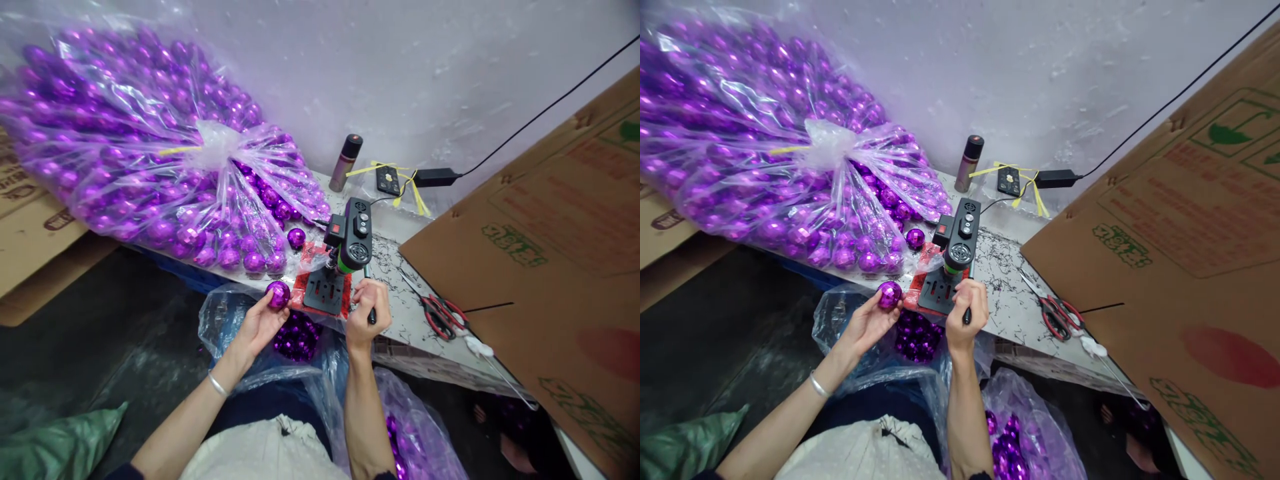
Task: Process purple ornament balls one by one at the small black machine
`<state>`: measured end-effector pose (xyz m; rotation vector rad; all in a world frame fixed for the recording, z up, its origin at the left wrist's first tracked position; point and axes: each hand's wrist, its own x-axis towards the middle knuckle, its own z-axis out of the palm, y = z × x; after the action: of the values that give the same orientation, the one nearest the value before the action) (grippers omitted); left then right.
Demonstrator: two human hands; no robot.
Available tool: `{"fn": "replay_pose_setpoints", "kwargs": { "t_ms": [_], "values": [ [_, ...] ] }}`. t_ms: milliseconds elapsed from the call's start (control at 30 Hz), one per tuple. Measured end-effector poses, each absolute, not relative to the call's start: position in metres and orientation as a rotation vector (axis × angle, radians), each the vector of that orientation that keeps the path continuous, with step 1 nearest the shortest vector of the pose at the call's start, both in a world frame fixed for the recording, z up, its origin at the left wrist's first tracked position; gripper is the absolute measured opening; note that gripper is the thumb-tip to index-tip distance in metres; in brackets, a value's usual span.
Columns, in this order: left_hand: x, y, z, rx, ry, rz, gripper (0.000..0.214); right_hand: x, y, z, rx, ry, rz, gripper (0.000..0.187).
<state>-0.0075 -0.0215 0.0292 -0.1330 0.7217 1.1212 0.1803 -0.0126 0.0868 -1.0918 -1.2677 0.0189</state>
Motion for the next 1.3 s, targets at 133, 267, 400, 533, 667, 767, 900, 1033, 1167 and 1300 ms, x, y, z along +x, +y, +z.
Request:
{"fn": "replay_pose_setpoints", "kwargs": {
  "t_ms": [133,267,400,533,667,767,900,1033,1167,1300],
  "values": [
    [-0.005,-0.011,0.035,-0.088,0.716,1.135,0.019,0.18,-0.012,0.095,-1.09,-1.26,0.036,0.036],
    [-0.003,0.0,0.039,-0.056,0.683,1.138,0.018,0.181,-0.011,0.108,-1.11,-1.274,0.083,0.036],
    [0.005,0.011,0.034,0.008,0.706,1.126,0.014,0.184,-0.01,0.119,-1.124,-1.302,0.114,0.038],
    [0.019,0.018,0.024,0.048,0.749,1.151,0.007,0.187,-0.01,0.126,-1.142,-1.353,0.128,0.037],
    [0.028,0.018,0.018,0.136,0.719,1.161,0.015,0.189,-0.01,0.126,-1.119,-1.382,0.129,0.036],
    [0.03,0.015,0.017,0.299,0.757,1.171,0.032,0.189,-0.01,0.123,-1.121,-1.375,0.117,0.036],
    [0.026,0.008,0.015,0.574,0.924,1.245,0.059,0.188,-0.011,0.12,-1.154,-1.361,0.104,0.036],
    [0.021,0.005,0.01,0.829,1.079,1.292,0.066,0.187,-0.012,0.119,-1.141,-1.349,0.101,0.036],
    [0.017,0.0,0.005,1.05,1.147,1.293,0.063,0.187,-0.014,0.116,-1.17,-1.349,0.085,0.036],
    [0.015,-0.004,0.001,1.288,1.217,1.317,0.057,0.187,-0.015,0.112,-1.171,-1.359,0.08,0.035]
  ]
}}
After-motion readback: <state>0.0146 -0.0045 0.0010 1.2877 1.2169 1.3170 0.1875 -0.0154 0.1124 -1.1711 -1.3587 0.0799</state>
